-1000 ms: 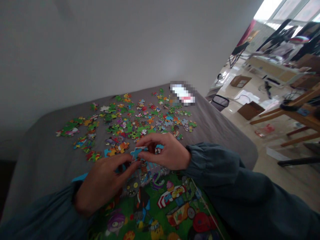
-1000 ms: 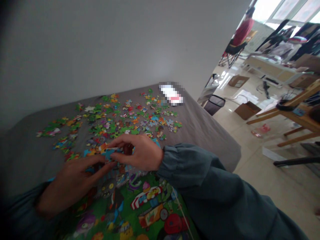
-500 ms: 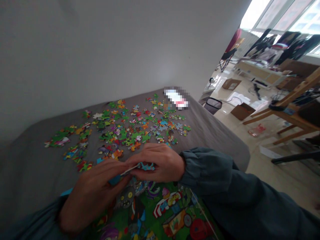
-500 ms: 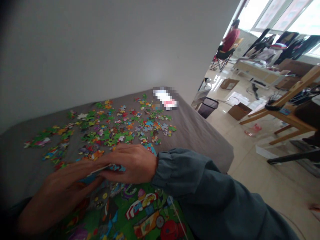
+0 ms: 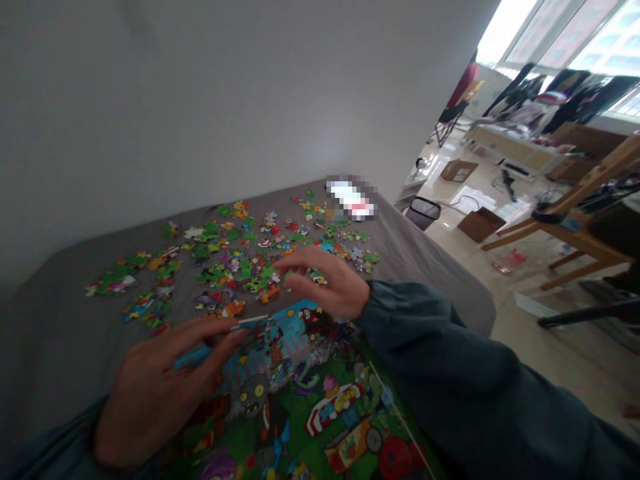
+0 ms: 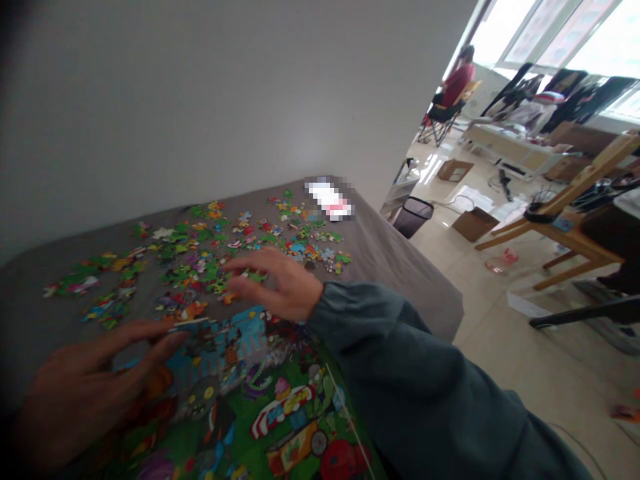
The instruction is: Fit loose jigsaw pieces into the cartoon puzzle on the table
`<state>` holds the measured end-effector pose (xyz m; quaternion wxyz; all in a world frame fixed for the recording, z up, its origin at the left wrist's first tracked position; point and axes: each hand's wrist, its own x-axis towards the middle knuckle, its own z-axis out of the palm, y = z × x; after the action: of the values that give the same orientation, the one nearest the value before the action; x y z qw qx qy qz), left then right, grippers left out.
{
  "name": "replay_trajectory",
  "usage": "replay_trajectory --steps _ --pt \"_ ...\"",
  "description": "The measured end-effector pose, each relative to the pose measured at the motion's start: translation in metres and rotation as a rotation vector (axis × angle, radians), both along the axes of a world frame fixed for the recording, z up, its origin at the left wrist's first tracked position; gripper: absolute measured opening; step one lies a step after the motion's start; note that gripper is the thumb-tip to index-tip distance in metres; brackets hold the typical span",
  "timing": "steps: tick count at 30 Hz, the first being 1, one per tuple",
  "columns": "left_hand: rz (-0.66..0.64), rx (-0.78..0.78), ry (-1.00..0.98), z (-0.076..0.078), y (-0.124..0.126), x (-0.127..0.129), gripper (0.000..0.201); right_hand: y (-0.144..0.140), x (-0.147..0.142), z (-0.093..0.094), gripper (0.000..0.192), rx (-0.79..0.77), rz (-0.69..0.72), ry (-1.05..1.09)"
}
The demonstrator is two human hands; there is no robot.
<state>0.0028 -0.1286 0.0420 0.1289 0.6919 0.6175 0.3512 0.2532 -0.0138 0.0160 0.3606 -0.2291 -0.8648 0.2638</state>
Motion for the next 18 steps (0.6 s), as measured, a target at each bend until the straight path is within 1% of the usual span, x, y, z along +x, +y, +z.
replay_trajectory --steps 2,3,4,6,8,11,14,15,16,18 --pt "0.083 -0.072 -0.014 0.004 0.002 0.001 0.021 0.024 0.011 -0.004 0.027 0.044 -0.245 -0.165" --pt "0.114 -0.093 -0.026 0.005 0.003 0.001 0.024 0.035 0.016 -0.006 0.027 0.041 -0.33 -0.279" --pt "0.141 -0.106 -0.045 0.006 0.004 0.002 0.026 0.044 0.02 -0.009 0.029 0.025 -0.37 -0.389" --pt "0.172 -0.133 -0.113 0.007 0.006 0.003 0.03 0.054 0.025 -0.014 0.033 -0.016 -0.369 -0.549" --pt "0.177 -0.18 -0.225 0.007 0.008 0.005 0.034 0.059 0.028 -0.017 0.033 -0.044 -0.341 -0.605" --pt "0.178 -0.272 -0.386 0.007 0.011 0.007 0.043 0.061 0.028 -0.017 0.027 -0.059 -0.35 -0.547" --pt "0.164 -0.314 -0.458 0.008 0.011 0.008 0.047 0.061 0.026 -0.013 0.012 -0.076 -0.371 -0.375" --pt "0.157 -0.319 -0.481 0.009 0.011 0.009 0.046 0.058 0.024 -0.01 0.008 -0.115 -0.358 -0.29" --pt "0.147 -0.323 -0.508 0.009 0.011 0.009 0.045 0.054 0.021 -0.008 0.009 -0.188 -0.324 -0.194" --pt "0.136 -0.323 -0.557 0.01 0.01 0.01 0.043 0.039 0.013 -0.003 0.016 -0.42 -0.19 0.002"
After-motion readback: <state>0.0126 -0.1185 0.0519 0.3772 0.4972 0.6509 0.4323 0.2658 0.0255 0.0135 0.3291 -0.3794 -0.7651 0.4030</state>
